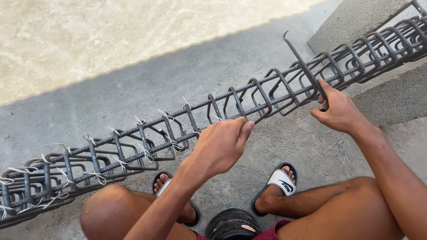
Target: Tying wire around rebar intersections using a metal hook tool to assemble a rebar cage
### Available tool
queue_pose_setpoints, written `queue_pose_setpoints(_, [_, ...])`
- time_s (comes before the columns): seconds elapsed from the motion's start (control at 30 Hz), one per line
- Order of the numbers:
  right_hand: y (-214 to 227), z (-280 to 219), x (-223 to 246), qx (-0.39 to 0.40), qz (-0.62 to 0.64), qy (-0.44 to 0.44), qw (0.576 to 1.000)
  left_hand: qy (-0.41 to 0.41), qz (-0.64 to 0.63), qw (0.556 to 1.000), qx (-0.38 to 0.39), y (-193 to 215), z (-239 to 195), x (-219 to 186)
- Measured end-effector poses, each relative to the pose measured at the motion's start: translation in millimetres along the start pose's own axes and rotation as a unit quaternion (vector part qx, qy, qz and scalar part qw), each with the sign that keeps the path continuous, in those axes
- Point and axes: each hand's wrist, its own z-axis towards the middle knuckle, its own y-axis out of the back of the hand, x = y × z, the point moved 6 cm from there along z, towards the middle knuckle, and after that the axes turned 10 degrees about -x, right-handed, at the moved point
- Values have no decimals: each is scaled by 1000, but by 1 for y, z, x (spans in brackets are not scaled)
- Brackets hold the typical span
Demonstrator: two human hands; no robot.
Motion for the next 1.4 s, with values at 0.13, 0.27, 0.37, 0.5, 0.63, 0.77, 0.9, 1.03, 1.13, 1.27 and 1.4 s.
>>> queue_pose_setpoints(0.13, [-7, 22, 17, -5, -64, 29, 997, 31, -199, 979, -27, 47, 33, 12])
queue_pose_setpoints(0.27, [-14, 27, 17, 6, -143, -3, 990, 57, -434, 899, -36, 47, 50, 49])
queue_pose_setpoints(0.37, [-33, 39, -8, -4, -292, 37, 956, 94, -488, 866, -59, 50, 47, 61])
queue_pose_setpoints(0.5, [-38, 37, -6, -8, -328, 29, 944, 49, -73, 986, -138, 55, 40, 72])
queue_pose_setpoints(0.63, [-39, 38, -13, -6, -343, 35, 939, -11, 40, 986, -161, 45, 45, 69])
queue_pose_setpoints(0.77, [-28, 31, 5, 5, -322, 26, 946, -55, 80, 980, -174, 29, 52, 69])
queue_pose_setpoints(0.9, [-25, 28, 6, -46, -281, 80, 955, -31, 37, 981, -190, 36, 52, 65])
queue_pose_setpoints(1.03, [19, -10, 82, -201, -102, 235, 945, 67, -213, 965, -138, 56, 42, 42])
queue_pose_setpoints(1.13, [23, -36, 149, -51, 66, 183, 980, 51, -456, 885, -83, 32, 55, 51])
queue_pose_setpoints(1.27, [16, -51, 181, 34, 187, 188, 964, 72, -559, 823, -68, -3, 59, 55])
queue_pose_setpoints(1.4, [10, -47, 181, 63, 254, 154, 953, 78, -619, 772, -121, -28, 64, 67])
